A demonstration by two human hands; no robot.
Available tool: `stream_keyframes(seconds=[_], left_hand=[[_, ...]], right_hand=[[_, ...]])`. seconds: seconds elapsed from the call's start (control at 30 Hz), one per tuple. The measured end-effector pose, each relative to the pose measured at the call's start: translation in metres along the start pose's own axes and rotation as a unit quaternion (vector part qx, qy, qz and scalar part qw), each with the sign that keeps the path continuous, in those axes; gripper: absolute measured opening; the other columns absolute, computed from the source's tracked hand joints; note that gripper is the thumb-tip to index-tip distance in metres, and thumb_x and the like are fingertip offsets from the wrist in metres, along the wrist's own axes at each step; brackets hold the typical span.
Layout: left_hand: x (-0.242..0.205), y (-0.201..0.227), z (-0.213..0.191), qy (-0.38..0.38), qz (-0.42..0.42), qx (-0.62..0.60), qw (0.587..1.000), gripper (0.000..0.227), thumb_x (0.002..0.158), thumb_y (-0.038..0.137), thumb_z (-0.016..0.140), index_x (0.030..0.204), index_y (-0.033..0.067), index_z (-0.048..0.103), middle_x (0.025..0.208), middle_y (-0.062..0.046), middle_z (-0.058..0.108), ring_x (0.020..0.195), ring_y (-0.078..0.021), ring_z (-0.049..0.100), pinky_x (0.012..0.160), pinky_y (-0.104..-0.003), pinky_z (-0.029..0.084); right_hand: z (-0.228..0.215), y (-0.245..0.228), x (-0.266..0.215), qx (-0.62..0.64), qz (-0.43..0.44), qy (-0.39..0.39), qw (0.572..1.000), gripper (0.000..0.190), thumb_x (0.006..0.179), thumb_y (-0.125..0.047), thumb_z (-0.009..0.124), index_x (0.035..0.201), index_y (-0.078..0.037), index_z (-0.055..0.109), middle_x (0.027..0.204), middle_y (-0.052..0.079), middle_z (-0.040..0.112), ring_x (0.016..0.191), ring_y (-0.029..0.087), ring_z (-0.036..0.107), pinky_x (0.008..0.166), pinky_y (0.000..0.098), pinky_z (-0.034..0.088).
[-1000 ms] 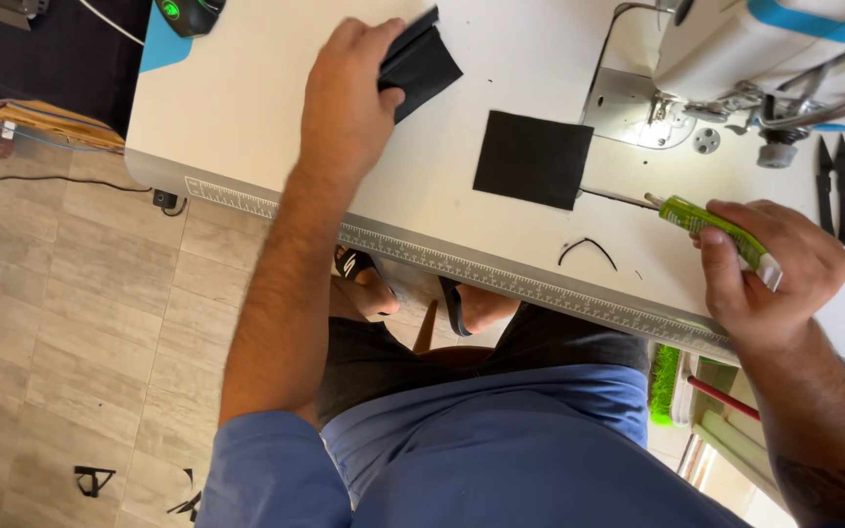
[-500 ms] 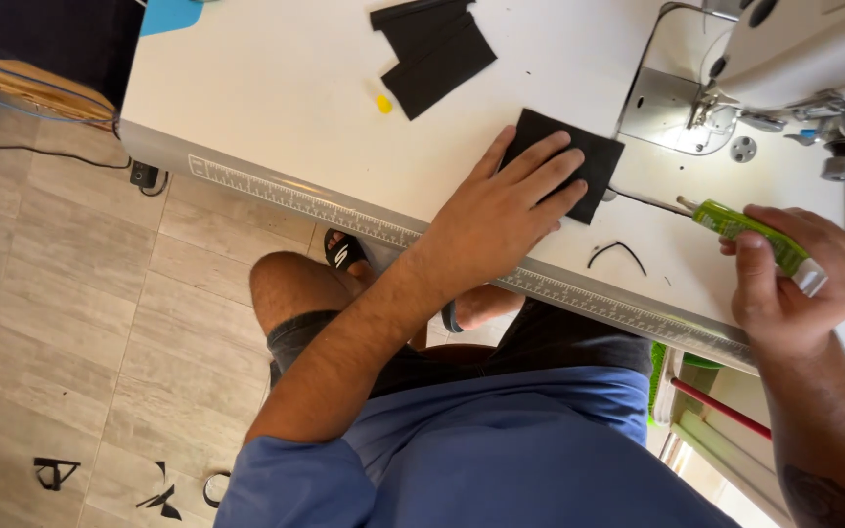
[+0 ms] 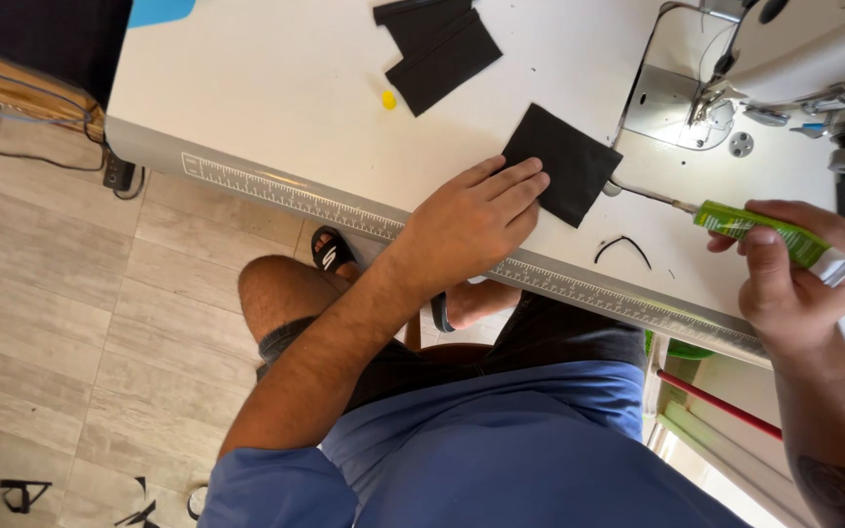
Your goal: Applying glue to leather pieces, folding them to form pockets, and cutting leather material with scissors
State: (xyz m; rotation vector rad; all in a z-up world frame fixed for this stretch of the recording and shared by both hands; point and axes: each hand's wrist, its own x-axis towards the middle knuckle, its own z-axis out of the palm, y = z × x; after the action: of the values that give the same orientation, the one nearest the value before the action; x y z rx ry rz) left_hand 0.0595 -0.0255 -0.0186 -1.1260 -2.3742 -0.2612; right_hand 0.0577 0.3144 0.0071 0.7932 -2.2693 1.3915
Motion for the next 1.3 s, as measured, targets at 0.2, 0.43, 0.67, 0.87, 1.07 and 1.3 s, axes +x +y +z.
stream_keyframes(seconds=[0.2, 0.43, 0.67, 0.87, 1.07, 1.3], left_hand=[[0.026, -0.016, 0.0, -0.044, 0.059, 0.02, 0.997, 0.048, 0.079, 0.004, 0.082, 0.125, 0.0087, 0.071, 0.099, -0.002, 0.073, 0.097, -0.019, 0.067, 0.087, -0.034, 0.059], [0.008, -0.004, -0.017, 0.077, 0.07, 0.04, 0.994, 0.009, 0.094, 0.001, 0.07, 0.102, 0.0005, 0.073, 0.088, -0.009, 0.068, 0.086, -0.0255, 0.063, 0.08, -0.035, 0.057], [-0.017, 0.036, -0.029, 0.073, -0.112, -0.041, 0.99, 0.02, 0.106, 0.004, 0.055, 0.117, -0.0036, 0.069, 0.127, -0.024, 0.068, 0.126, -0.0389, 0.063, 0.111, -0.049, 0.051], [-0.021, 0.058, -0.021, 0.007, -0.195, -0.067, 0.979, 0.079, 0.099, 0.066, 0.056, 0.138, -0.0029, 0.062, 0.151, -0.027, 0.05, 0.144, -0.0407, 0.048, 0.123, -0.053, 0.037], [-0.014, 0.059, -0.021, -0.033, -0.208, -0.038, 0.977, 0.101, 0.092, 0.085, 0.054, 0.146, -0.0011, 0.06, 0.158, -0.021, 0.044, 0.151, -0.0358, 0.038, 0.127, -0.05, 0.029], [-0.004, 0.061, -0.008, -0.058, -0.199, -0.032, 0.978, 0.115, 0.09, 0.093, 0.042, 0.152, -0.0029, 0.055, 0.161, -0.023, 0.038, 0.153, -0.0368, 0.034, 0.129, -0.05, 0.026]], right_hand=[[0.024, -0.003, 0.028, 0.164, 0.088, 0.008, 0.983, 0.029, 0.113, -0.016, 0.057, 0.119, 0.012, 0.056, 0.092, 0.027, 0.06, 0.075, 0.041, 0.07, 0.051, 0.036, 0.051], [0.054, -0.035, 0.067, 0.249, 0.182, -0.019, 0.951, 0.038, 0.109, -0.024, 0.059, 0.123, 0.011, 0.058, 0.087, 0.024, 0.059, 0.066, 0.035, 0.066, 0.056, 0.0356, 0.059], [0.091, -0.04, 0.103, 0.054, 0.106, -0.18, 0.976, 0.019, 0.106, -0.005, 0.074, 0.116, 0.01, 0.071, 0.097, 0.018, 0.07, 0.072, 0.018, 0.058, 0.063, 0.029, 0.043], [0.114, -0.026, 0.117, 0.009, 0.069, -0.193, 0.979, 0.015, 0.116, -0.002, 0.071, 0.113, 0.013, 0.073, 0.09, 0.017, 0.067, 0.075, 0.022, 0.06, 0.066, 0.0322, 0.043], [0.117, -0.027, 0.123, 0.046, 0.116, -0.218, 0.968, 0.017, 0.117, 0.004, 0.068, 0.121, 0.02, 0.065, 0.089, 0.026, 0.065, 0.067, 0.024, 0.061, 0.061, 0.0293, 0.05], [0.125, -0.033, 0.123, -0.055, -0.007, -0.223, 0.973, 0.015, 0.119, 0.004, 0.074, 0.114, 0.018, 0.076, 0.106, 0.026, 0.075, 0.087, 0.031, 0.072, 0.074, 0.0369, 0.053]])
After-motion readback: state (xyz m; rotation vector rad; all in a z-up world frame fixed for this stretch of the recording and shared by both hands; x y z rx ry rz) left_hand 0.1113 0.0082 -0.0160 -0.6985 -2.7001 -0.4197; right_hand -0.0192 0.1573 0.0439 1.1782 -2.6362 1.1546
